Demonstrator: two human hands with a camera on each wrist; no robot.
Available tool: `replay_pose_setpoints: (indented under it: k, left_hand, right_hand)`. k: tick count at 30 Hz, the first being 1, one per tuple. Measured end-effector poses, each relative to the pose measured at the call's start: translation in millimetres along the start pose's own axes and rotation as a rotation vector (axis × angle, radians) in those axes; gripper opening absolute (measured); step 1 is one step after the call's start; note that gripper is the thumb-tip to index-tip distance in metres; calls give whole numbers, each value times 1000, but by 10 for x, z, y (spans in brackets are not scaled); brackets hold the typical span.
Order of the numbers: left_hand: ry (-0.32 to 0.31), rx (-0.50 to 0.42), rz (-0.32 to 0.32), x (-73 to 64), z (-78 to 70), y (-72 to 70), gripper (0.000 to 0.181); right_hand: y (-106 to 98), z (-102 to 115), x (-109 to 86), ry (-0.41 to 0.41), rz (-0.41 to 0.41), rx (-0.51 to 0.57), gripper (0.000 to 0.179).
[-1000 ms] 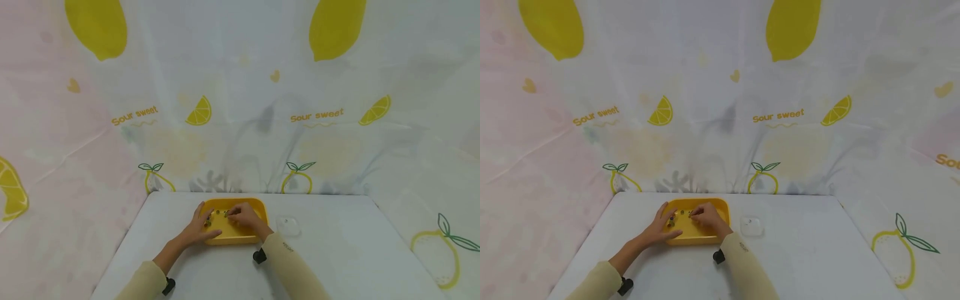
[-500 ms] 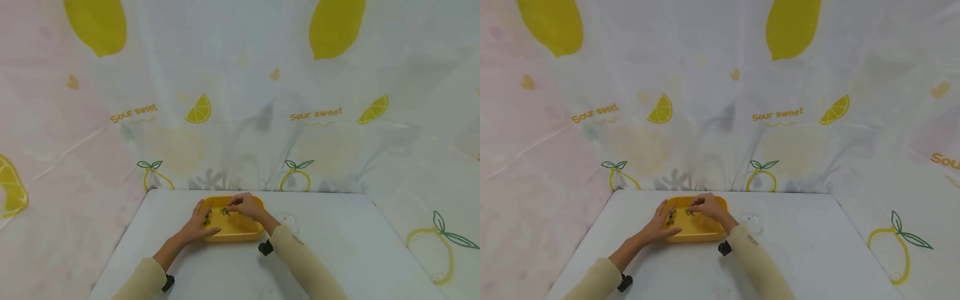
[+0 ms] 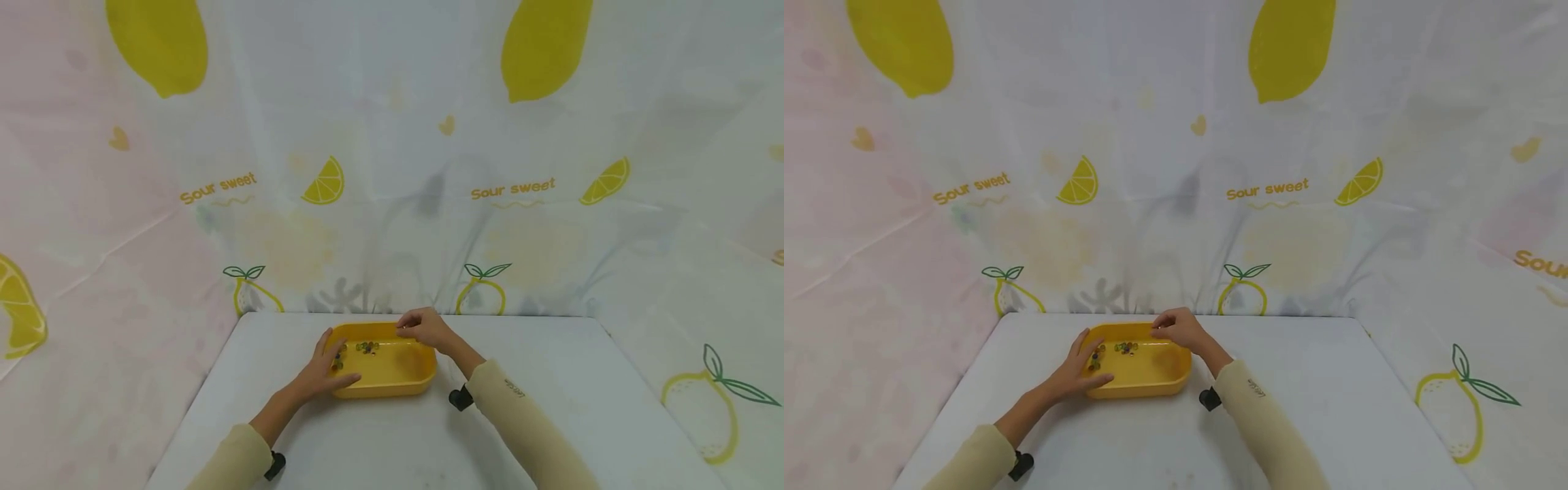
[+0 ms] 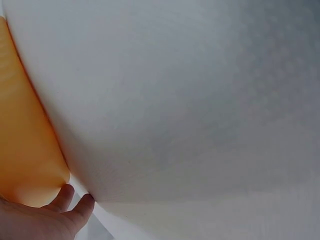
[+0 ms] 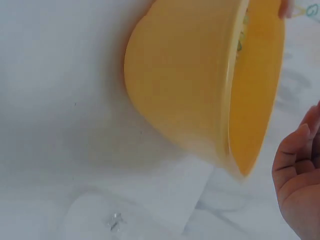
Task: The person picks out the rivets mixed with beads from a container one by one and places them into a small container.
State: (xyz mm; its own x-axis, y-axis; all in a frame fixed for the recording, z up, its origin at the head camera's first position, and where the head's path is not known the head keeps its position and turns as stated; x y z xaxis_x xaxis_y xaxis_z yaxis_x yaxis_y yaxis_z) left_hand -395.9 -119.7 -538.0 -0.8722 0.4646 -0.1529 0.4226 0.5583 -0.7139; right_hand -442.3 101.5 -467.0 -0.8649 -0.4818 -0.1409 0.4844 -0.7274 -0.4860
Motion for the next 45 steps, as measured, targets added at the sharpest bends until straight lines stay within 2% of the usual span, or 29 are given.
replay_pose_setpoints:
  k: [5, 12, 18, 28, 37, 45]
  left_hand:
    - [13, -3, -2, -24, -11, 10, 94]
    - [0, 21, -3, -49, 11, 4, 93]
    - [2, 13, -2, -51, 36, 7, 94]
    - [-4, 15, 12, -54, 60, 36, 95]
    - [3, 29, 10, -38, 28, 16, 94]
    - [0, 16, 11, -1, 10, 6, 95]
  right_hand:
    - [-139, -77, -100, 33, -26, -15, 13]
    - [-337, -242, -295, 101, -50, -30, 18]
    - [-522, -332, -422, 115, -83, -51, 19]
    - [-639, -456, -578, 74, -83, -68, 16]
    - [-784, -596, -703, 140, -122, -63, 20]
    - [-891, -646, -777, 135, -127, -52, 21]
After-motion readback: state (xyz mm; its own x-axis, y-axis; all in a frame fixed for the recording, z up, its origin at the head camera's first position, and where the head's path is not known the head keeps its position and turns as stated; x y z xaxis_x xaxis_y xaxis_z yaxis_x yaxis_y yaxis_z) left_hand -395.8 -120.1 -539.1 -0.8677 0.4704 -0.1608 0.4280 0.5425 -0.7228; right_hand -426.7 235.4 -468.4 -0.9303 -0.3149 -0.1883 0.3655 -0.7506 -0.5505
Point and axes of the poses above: each hand's wrist, its own x-axis towards the middle knuckle, its own y-axis out of the palm, z = x × y, the point moved 10 cm from there along x, towards the middle knuckle, and after that the axes turned 13 degrees about z, right-handed, at the moved point
